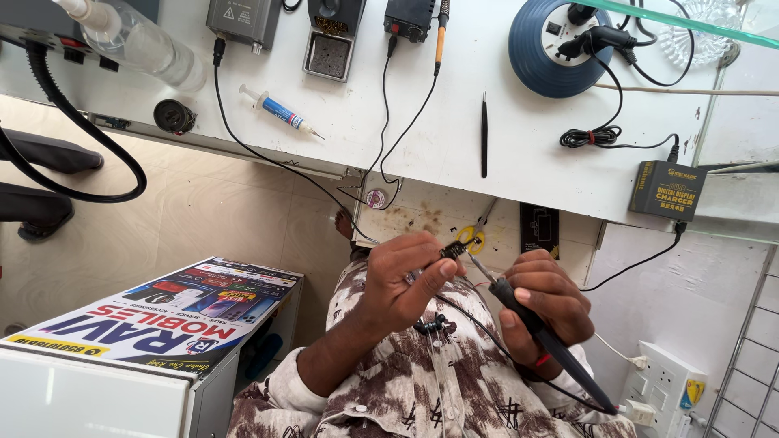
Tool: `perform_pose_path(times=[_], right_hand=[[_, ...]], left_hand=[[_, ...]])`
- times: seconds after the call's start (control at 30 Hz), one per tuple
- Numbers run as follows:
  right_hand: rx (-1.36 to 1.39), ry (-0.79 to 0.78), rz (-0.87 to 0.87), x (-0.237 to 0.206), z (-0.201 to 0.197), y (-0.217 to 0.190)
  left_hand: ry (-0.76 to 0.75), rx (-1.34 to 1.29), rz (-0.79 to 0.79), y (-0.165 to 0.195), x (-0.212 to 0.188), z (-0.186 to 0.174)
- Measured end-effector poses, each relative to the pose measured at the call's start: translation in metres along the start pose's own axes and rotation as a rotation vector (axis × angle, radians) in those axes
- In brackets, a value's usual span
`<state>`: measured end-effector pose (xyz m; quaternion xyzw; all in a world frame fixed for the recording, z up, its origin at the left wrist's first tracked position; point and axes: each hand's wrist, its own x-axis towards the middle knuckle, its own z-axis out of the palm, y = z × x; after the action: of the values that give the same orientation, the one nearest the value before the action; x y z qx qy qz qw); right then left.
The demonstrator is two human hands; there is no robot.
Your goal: The person holds a small electronic component in one hand and a soldering iron in the other, applying the iron to the component's contacts while working at a repair counter. They reposition the component repeatedly and continue soldering, then set the component down and pick up another small part.
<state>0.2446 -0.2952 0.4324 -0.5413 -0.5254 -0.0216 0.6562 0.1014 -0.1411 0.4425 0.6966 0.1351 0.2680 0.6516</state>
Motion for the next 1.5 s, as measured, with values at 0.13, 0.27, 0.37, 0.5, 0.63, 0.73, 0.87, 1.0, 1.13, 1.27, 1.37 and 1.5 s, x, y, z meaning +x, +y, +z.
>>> perform_pose_path(times=[0.13, 0.27, 0.37, 0.5, 0.63, 0.73, 0.87, 1.0, 1.13, 1.27, 1.37, 1.5], right_hand=[[-0.011, 0.048, 0.069, -0.006, -0.019, 0.02], [-0.075, 0.042, 0.315, -0.027, -0.044, 0.041], [-0.167, 0.028, 0.401, -0.049, -0.056, 0.057], [-0.251, 0.001, 0.488, -0.076, -0.071, 0.064], [-0.241, 0.01, 0.482, -0.099, -0.085, 0.057], [-0.21, 0.031, 0.507, -0.111, -0.099, 0.048], [-0.169, 0.027, 0.394, -0.134, -0.11, 0.038], [-0.255, -0.048, 0.496, -0.153, -0.121, 0.037], [-0.071, 0.026, 0.493, -0.179, -0.139, 0.027], [-0.014, 0.108, 0.543, -0.192, -0.147, 0.027], [0.048, 0.148, 0.574, -0.192, -0.145, 0.037], [0.05, 0.162, 0.56, -0.189, -0.137, 0.056]], left_hand=[[0.057, -0.127, -0.14, -0.031, 0.015, 0.036], [0.099, -0.318, -0.352, -0.078, 0.024, 0.069], [0.109, -0.363, -0.448, -0.112, 0.022, 0.087], [0.115, -0.359, -0.473, -0.139, 0.01, 0.11], [0.109, -0.326, -0.484, -0.144, -0.008, 0.127], [0.103, -0.311, -0.453, -0.142, -0.019, 0.145], [0.13, -0.316, -0.451, -0.144, -0.045, 0.164], [0.224, -0.361, -0.61, -0.158, -0.064, 0.184], [0.181, -0.516, -0.524, -0.166, -0.087, 0.196], [0.15, -0.444, -0.449, -0.163, -0.093, 0.202], [0.121, -0.4, -0.414, -0.161, -0.085, 0.2], [0.11, -0.323, -0.375, -0.167, -0.068, 0.193]])
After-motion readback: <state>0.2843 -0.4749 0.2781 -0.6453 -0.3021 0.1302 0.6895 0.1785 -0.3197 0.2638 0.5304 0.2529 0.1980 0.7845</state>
